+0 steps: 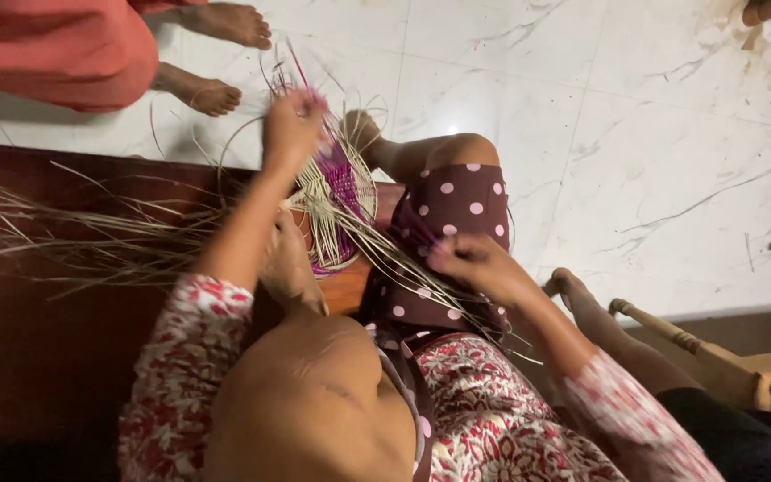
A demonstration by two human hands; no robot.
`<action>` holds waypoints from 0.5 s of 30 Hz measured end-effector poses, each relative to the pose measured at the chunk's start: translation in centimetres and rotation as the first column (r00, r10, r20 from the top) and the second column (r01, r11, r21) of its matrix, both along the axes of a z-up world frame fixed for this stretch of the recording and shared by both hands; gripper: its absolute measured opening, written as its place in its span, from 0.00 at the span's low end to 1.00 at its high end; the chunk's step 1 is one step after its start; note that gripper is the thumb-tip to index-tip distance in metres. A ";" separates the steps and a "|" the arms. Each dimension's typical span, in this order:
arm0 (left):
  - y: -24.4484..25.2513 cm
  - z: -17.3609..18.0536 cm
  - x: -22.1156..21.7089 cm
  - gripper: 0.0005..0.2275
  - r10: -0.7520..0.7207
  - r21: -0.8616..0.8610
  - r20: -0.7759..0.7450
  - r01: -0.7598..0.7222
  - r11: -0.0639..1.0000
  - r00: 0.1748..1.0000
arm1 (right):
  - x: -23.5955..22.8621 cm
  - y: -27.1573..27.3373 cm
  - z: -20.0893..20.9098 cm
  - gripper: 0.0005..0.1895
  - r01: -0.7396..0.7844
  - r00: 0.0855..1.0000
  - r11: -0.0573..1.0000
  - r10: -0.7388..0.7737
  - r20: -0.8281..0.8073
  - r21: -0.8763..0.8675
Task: Weaving thin natural and dyed fibers into a patterned structure
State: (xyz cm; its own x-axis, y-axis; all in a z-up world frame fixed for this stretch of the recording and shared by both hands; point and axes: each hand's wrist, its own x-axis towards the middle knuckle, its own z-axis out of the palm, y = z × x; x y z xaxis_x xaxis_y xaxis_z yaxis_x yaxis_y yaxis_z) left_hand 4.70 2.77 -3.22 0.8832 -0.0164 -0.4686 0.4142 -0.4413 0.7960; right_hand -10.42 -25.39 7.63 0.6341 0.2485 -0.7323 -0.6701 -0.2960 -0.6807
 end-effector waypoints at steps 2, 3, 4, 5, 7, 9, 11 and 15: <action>0.4 3.2 2.6 0.05 0.174 0.059 -0.015 -0.173 0.983 0.985 | -2.5 -2.5 2.8 0.11 0.102 0.957 0.974 -0.152 -0.246 -0.202; 0.7 2.9 3.5 0.05 0.179 0.056 -0.010 -0.178 0.982 0.984 | -4.4 -3.6 2.7 0.11 0.098 0.959 0.974 -0.147 -0.240 -0.204; 1.1 2.7 4.5 0.03 0.247 -0.083 0.087 -0.240 0.967 0.965 | -6.4 -4.8 2.5 0.07 0.365 0.872 0.904 -0.415 -0.257 -0.223; 1.4 2.3 5.2 0.04 0.322 -0.222 0.169 -0.282 0.933 0.932 | -8.5 -5.9 2.4 0.20 0.599 0.711 0.762 -0.648 -0.274 -0.246; 1.5 0.8 6.5 0.03 0.391 -0.309 0.238 -0.313 0.898 0.889 | -12.2 -9.0 0.8 0.17 0.609 0.650 0.707 -0.705 -0.284 -0.360; 1.7 0.1 7.4 0.05 0.456 -0.397 0.300 -0.326 0.858 0.838 | -16.9 -12.6 -2.1 0.16 0.611 0.581 0.639 -0.763 -0.284 -0.467; 2.2 0.7 7.8 0.13 0.364 -0.317 0.259 -0.277 0.907 0.895 | -22.1 -17.0 -6.5 0.20 0.582 0.386 0.602 -0.796 -0.466 -0.547; 1.9 2.9 3.5 0.40 0.140 0.097 0.232 -0.166 0.981 0.963 | -8.9 -14.0 2.8 0.53 -0.411 0.785 0.509 0.619 -0.010 -0.756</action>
State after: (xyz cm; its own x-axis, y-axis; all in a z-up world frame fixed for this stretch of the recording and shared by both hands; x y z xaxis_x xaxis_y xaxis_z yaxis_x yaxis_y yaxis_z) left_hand 8.22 4.71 -0.32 0.9533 0.1693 -0.2500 0.3013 -0.4800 0.8239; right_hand -19.33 -39.43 10.45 0.7348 0.0815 -0.6733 -0.0893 -0.9725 -0.2152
